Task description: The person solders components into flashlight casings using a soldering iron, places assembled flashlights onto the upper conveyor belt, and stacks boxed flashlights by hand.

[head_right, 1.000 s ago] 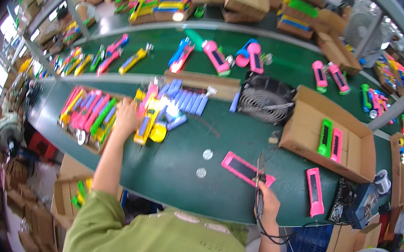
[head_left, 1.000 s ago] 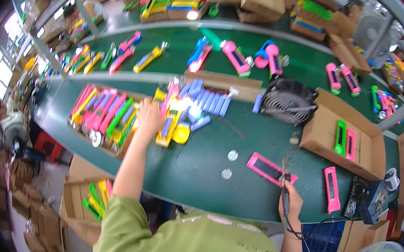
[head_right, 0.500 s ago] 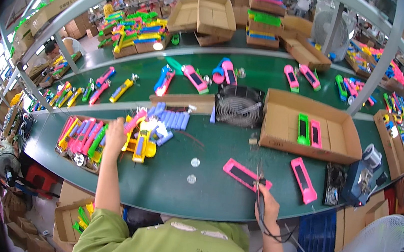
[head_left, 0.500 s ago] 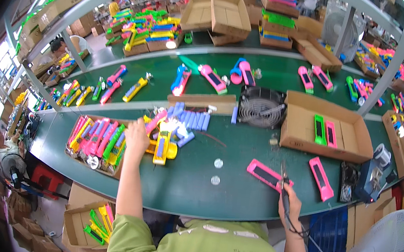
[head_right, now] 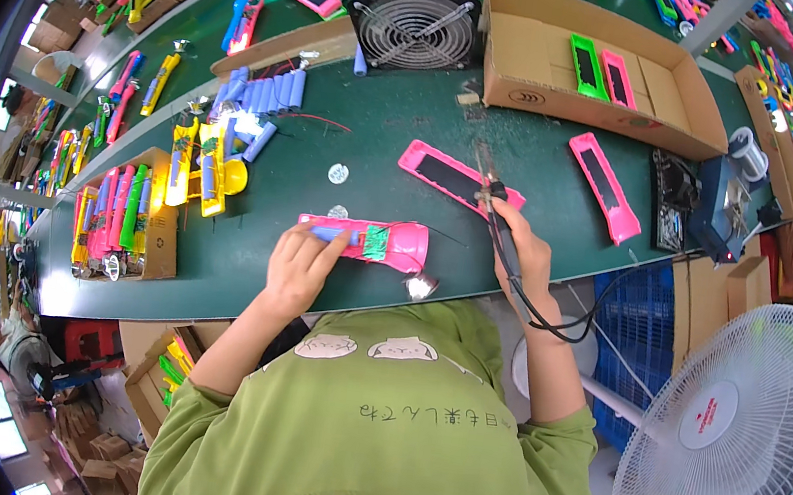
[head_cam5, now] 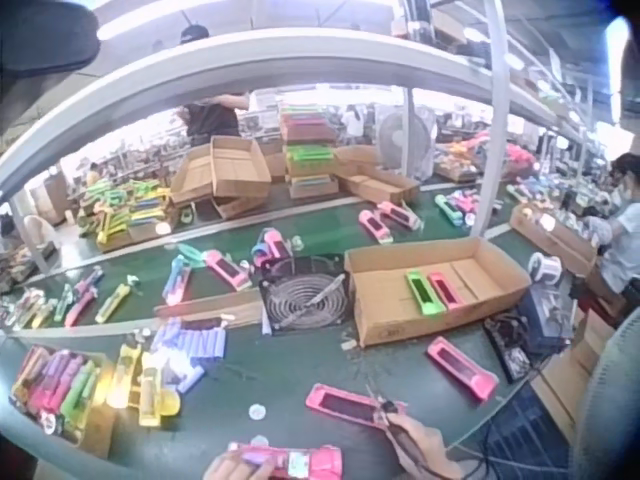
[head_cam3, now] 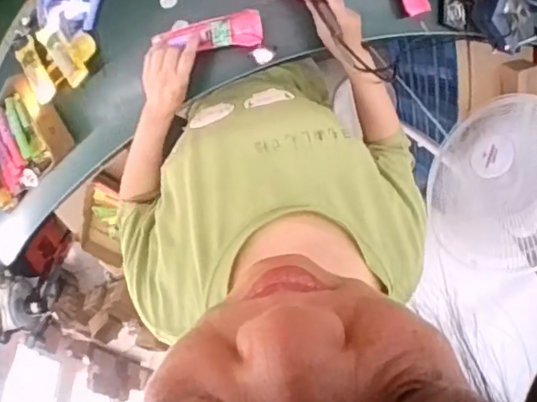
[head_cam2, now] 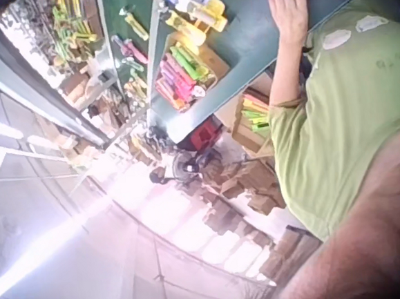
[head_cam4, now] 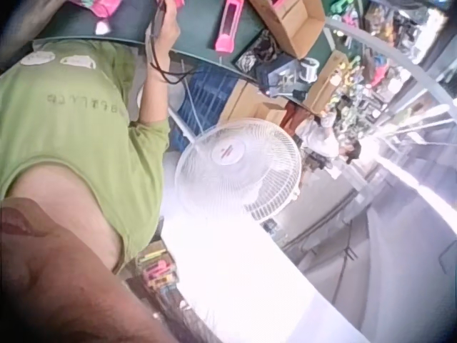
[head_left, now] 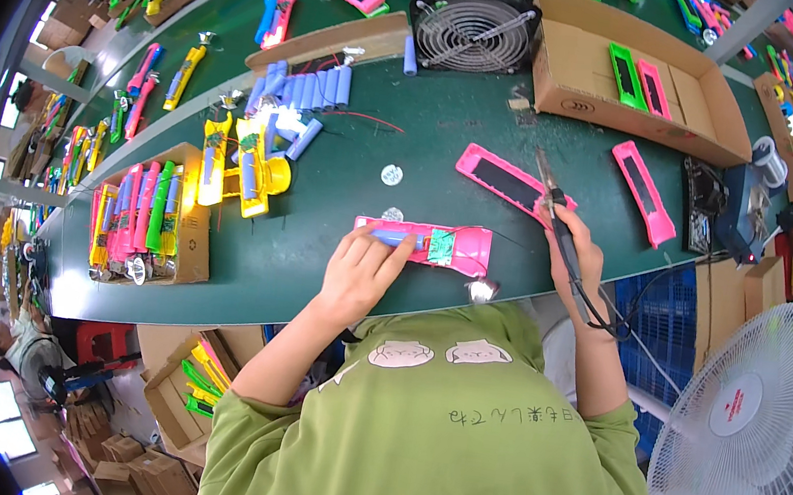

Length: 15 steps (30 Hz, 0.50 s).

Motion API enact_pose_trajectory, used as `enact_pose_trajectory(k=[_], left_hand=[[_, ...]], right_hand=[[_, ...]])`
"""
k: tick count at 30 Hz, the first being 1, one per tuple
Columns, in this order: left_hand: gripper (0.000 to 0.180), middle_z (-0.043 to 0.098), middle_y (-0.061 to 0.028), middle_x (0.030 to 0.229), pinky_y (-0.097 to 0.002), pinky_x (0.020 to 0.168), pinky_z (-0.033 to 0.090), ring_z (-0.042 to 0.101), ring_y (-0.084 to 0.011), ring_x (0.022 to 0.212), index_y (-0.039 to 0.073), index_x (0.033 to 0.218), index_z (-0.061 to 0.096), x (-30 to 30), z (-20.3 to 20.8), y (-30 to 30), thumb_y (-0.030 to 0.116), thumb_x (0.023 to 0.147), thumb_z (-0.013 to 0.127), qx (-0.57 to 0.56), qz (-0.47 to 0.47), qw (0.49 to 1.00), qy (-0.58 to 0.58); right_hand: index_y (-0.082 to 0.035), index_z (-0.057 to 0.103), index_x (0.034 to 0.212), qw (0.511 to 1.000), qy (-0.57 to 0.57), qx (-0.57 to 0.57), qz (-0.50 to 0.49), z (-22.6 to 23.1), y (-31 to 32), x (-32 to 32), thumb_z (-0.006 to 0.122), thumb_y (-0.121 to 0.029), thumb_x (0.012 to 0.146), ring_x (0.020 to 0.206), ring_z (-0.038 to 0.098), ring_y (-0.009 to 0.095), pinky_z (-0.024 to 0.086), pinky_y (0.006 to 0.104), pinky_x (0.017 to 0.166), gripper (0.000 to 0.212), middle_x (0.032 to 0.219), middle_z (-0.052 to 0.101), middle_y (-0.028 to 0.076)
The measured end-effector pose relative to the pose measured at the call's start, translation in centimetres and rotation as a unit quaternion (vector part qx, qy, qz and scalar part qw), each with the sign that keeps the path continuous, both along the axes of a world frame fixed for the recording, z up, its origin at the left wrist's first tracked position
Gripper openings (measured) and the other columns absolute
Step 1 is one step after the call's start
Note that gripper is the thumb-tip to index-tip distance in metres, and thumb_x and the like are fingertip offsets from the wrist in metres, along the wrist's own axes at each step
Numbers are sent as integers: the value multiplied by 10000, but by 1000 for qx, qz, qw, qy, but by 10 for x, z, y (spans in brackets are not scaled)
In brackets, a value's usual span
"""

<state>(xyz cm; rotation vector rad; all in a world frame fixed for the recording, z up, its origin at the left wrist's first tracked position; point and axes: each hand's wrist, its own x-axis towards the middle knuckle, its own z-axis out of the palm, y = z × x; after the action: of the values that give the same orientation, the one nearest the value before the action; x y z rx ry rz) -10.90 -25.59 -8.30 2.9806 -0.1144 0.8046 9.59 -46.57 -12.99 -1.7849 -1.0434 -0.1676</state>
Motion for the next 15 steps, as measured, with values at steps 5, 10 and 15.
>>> enact_pose_trajectory(k=[5,10,15], left_hand=[[386,496,-63,849,-430,830,423,513,-232,843,75,1015,623,-3,-13,-13,179,648,677,-84,21,996,5],[373,536,-71,957,-496,878,376,507,-235,907,99,937,657,17,45,8,198,588,744,-134,52,989,-28],[505,446,-207,1262,-464,1007,261,370,-373,1215,36,1168,537,42,212,141,131,695,685,74,222,916,-326]], right_hand=[[-75,511,1149,999,-5,-35,28,-5,-4,-4,584,64,721,814,643,271,493,275,688,456,1026,624,111],[-91,541,1116,996,26,-78,16,0,-4,-4,574,36,753,810,634,297,488,304,685,386,1001,628,125],[-66,535,1062,998,-37,-29,43,10,4,-6,612,34,732,821,637,306,498,332,696,354,945,637,147]])
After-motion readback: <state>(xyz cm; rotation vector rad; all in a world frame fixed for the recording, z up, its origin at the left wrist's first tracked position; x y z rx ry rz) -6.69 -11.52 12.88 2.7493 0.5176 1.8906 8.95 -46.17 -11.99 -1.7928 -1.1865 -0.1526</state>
